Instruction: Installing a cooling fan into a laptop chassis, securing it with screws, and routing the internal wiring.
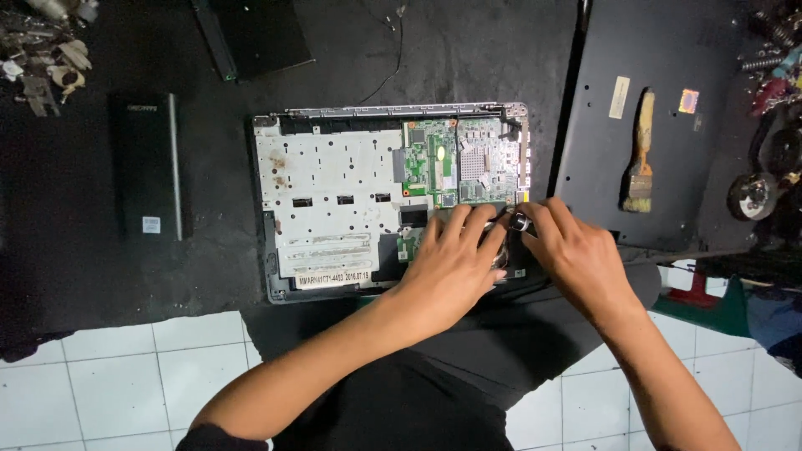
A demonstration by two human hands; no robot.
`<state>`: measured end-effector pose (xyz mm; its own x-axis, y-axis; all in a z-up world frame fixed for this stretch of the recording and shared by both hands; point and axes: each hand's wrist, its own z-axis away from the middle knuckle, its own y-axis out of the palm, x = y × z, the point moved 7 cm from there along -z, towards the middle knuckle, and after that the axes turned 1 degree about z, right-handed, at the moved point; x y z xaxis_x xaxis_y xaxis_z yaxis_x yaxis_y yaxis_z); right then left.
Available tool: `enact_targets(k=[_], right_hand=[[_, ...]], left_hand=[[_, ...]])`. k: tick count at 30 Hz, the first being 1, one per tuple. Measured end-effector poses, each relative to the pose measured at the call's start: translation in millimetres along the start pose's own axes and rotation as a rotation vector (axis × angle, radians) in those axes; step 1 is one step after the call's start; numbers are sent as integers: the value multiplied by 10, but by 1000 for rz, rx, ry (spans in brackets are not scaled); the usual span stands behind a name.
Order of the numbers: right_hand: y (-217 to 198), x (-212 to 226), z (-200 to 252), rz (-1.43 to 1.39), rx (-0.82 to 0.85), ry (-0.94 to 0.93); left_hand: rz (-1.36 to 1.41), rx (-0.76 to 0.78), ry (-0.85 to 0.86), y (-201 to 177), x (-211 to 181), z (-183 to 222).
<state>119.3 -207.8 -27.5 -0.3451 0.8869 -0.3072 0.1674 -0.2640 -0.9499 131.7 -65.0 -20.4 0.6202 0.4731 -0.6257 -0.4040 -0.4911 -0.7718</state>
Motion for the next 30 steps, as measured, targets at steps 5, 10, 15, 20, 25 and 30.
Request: enact_targets(k=[5,10,15,20,25,30], right_hand=[[-19,-19,-9,-77,26,38],[-82,-44,-83,-353,60,81],[115,-74,33,-367,12,86],[155,-83,63,-418,54,135],[97,-82,18,-439,62,187],[138,-97,39,-460,68,192]], left_hand=[[-16,-7,-14,-13,-8,-4],[5,-6,-9,-28,-7,13],[14,2,-13,30,15,38],[12,-18,-10,76,17,66],[11,-43,-19,23,-4,72],[29,-54,-23,70,13,108]])
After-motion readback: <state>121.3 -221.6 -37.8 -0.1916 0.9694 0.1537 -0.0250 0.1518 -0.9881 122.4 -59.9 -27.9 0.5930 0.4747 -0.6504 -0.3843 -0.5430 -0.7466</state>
